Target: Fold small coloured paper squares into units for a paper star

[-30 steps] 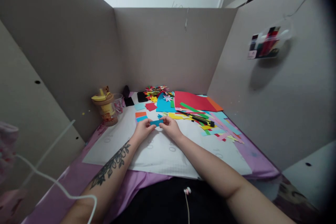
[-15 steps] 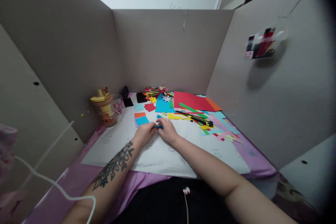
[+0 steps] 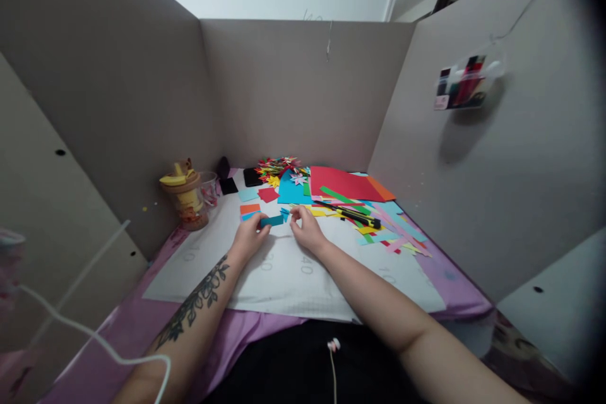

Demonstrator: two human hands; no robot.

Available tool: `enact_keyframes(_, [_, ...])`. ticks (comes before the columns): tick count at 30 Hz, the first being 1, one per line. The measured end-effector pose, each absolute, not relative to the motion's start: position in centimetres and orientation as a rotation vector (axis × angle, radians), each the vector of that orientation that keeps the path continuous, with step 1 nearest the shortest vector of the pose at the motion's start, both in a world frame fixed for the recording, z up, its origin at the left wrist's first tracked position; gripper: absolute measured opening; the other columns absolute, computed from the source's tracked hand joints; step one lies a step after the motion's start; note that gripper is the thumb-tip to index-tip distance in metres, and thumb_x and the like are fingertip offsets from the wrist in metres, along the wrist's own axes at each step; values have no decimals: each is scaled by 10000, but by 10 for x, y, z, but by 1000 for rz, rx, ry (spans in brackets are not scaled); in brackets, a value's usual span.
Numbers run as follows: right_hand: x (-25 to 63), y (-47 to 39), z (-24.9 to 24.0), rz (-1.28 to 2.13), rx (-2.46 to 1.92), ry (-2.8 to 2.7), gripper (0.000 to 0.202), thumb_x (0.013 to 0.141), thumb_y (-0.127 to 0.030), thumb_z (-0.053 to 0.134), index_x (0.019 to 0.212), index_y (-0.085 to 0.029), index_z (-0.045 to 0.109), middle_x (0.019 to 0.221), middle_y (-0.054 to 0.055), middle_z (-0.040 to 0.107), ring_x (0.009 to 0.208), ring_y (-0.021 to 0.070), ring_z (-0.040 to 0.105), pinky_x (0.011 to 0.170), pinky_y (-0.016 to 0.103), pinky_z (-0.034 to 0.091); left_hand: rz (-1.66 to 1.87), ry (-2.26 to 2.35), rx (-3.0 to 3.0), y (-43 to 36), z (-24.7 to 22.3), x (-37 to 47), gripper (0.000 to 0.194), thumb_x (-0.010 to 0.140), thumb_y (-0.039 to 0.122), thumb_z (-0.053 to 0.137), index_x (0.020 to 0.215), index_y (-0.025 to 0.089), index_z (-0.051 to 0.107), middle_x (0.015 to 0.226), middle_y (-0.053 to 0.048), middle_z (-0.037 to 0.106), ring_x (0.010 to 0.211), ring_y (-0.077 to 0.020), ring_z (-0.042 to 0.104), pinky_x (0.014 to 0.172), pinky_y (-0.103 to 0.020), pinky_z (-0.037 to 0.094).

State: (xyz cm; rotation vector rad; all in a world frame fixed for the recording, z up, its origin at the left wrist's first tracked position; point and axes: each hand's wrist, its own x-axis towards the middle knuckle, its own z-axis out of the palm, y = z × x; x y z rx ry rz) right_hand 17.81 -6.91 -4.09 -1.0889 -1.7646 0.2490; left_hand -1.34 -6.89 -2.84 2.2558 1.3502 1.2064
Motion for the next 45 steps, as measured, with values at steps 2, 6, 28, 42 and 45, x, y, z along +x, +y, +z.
enact_keyframes(2, [174,-70,-43,288,-1059,-1764,324,677,-136,527,993,-193,481,919,38,548,886,184,517,831,339,413,1186,1300,2276,-70,-29,-12,137,749,229,531,874,183,565,734,11,610,646,-124,552,628,-236,432])
enact_keyframes(6, [167,-72,-42,446,-1075,-1777,325,693,-147,510,1011,-206,478,829,0,528,780,158,525,754,309,428,1164,1198,2301,-72,-30,-9,123,765,221,516,876,180,550,746,10,598,654,-118,551,616,-230,430])
enact_keyframes(28, [177,-70,-43,409,-1096,-1820,287,710,-139,505,988,-208,493,838,11,545,748,156,522,738,308,431,973,1308,2455,-66,-32,-15,179,787,325,508,693,173,523,667,-3,545,618,-135,498,570,-242,361])
enact_keyframes(42, [156,-90,-32,-84,-1107,-2155,326,726,-29,482,989,-214,534,927,59,612,978,223,494,1024,467,221,828,1223,2838,-74,-28,-11,126,814,218,485,863,191,598,818,-57,620,807,-184,550,690,-276,405])
enact_keyframes(45, [156,-89,-34,-79,-1130,-2162,314,740,-42,485,998,-215,529,922,65,623,987,230,496,1018,471,224,859,1202,2804,-74,-28,-11,139,809,208,488,879,200,608,815,-56,622,809,-185,553,698,-279,412])
